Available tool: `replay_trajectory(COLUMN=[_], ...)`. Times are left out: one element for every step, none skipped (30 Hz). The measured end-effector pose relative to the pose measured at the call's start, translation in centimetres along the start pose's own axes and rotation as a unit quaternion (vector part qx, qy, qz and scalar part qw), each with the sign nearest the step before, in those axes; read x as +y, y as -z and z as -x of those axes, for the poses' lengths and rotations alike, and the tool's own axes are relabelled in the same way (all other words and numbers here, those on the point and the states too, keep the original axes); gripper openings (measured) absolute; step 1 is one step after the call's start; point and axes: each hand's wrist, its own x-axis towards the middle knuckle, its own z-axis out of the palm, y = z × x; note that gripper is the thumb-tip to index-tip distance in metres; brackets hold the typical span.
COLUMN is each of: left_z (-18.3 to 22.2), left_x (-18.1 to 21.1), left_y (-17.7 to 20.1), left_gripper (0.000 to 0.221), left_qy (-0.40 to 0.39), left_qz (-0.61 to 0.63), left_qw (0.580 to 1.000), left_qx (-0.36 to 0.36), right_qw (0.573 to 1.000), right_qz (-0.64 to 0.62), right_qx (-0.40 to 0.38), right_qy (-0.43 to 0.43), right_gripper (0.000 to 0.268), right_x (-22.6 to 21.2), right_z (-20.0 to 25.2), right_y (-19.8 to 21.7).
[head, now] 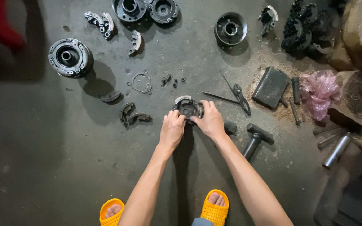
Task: Repairing and assembling motorcycle clutch components on the floor using hand tools
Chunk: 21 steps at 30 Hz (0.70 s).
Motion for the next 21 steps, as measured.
replay_trajectory(left_z=[0.0, 0.2, 0.4, 0.7, 1.1, 1.4, 1.8, 2.2, 2.4, 2.6, 2.3, 2.0, 1.8, 1.0, 0.1, -0.9, -2.1, -3.5, -4.7, -5.8, -6.8], left_x=[0.0, 0.3, 0.7, 1.0, 1.7, 2.4, 3.2, 4.1, 4.9, 5.7, 5.6, 5.5, 5.4, 4.0, 2.7, 1.4, -0.4, -2.3, -4.1, -4.7, -5.3], left_y=[0.2, 0.8, 1.4, 2.0, 2.4, 2.9, 3.3, 2.6, 2.1, 1.5, 1.7, 2.0, 2.2, 2.2, 2.2, 2.1, 1.6, 1.1, 0.4, 1.3, 2.2], left_gripper=[0.005, 0.005, 0.010, 0.015, 0.015, 0.026, 0.040, 0.040, 0.054, 0.069, 0.069, 0.068, 0.067, 0.067, 0.058, 0.050, 0.050, 0.043, 0.037, 0.037, 0.039], left_qy=[0.002, 0.002, 0.014, 0.025, 0.028, 0.104, 0.179, 0.182, 0.217, 0.252, 0.253, 0.239, 0.224, 0.223, 0.196, 0.168, 0.169, 0.157, 0.144, 0.145, 0.155], left_qz=[0.006, 0.005, 0.061, 0.116, 0.116, 0.158, 0.197, 0.197, 0.242, 0.286, 0.284, 0.275, 0.265, 0.264, 0.247, 0.230, 0.230, 0.203, 0.177, 0.178, 0.119], left_qw=[1.000, 1.000, 0.998, 0.991, 0.991, 0.976, 0.951, 0.951, 0.935, 0.915, 0.915, 0.920, 0.924, 0.924, 0.934, 0.943, 0.943, 0.952, 0.959, 0.959, 0.969], left_qx=[0.000, 0.000, 0.028, 0.056, 0.056, 0.107, 0.157, 0.157, 0.143, 0.129, 0.132, 0.149, 0.163, 0.163, 0.167, 0.171, 0.170, 0.168, 0.165, 0.163, 0.149], right_qw=[0.999, 0.999, 0.998, 0.997, 0.997, 0.997, 0.997, 0.997, 0.996, 0.993, 0.994, 0.989, 0.984, 0.984, 0.983, 0.982, 0.982, 0.986, 0.986, 0.986, 0.987], right_qz=[0.034, 0.033, 0.046, 0.060, 0.061, 0.062, 0.063, 0.063, 0.071, 0.080, 0.078, 0.105, 0.132, 0.130, 0.130, 0.129, 0.129, 0.071, 0.013, 0.013, -0.019], right_qx=[-0.024, -0.024, -0.031, -0.037, -0.039, -0.038, -0.038, -0.041, -0.053, -0.066, -0.066, -0.086, -0.105, -0.105, -0.114, -0.122, -0.123, -0.141, -0.158, -0.160, -0.154], right_qy=[0.003, 0.003, -0.005, -0.014, -0.012, -0.006, -0.001, 0.001, -0.024, -0.049, -0.046, -0.055, -0.065, -0.065, -0.063, -0.061, -0.061, -0.056, -0.052, -0.054, -0.047], right_gripper=[0.063, 0.063, 0.066, 0.069, 0.069, 0.061, 0.053, 0.053, 0.045, 0.039, 0.039, 0.037, 0.037, 0.037, 0.036, 0.036, 0.036, 0.032, 0.029, 0.029, 0.028], right_x=[-0.7, -0.5, -0.2, 0.0, -0.1, -0.2, -0.3, -0.6, -0.9, -1.3, -0.8, -0.2, 0.5, -0.2, -0.8, -1.4, -2.3, -3.2, -3.9, -4.5, -5.1], right_z=[0.1, -0.1, -0.2, -0.4, -0.4, -0.5, -0.5, -0.4, -0.5, -0.7, -0.7, -0.8, -0.8, -0.1, 0.5, 1.1, 1.6, 2.1, 2.6, 2.7, 2.9], right_y=[0.3, 0.0, -0.3, -0.7, -0.3, 0.1, 0.4, 0.3, 0.3, 0.2, -0.4, -1.0, -1.7, -1.8, -1.8, -1.8, -1.5, -1.3, -1.1, -0.4, 0.3])
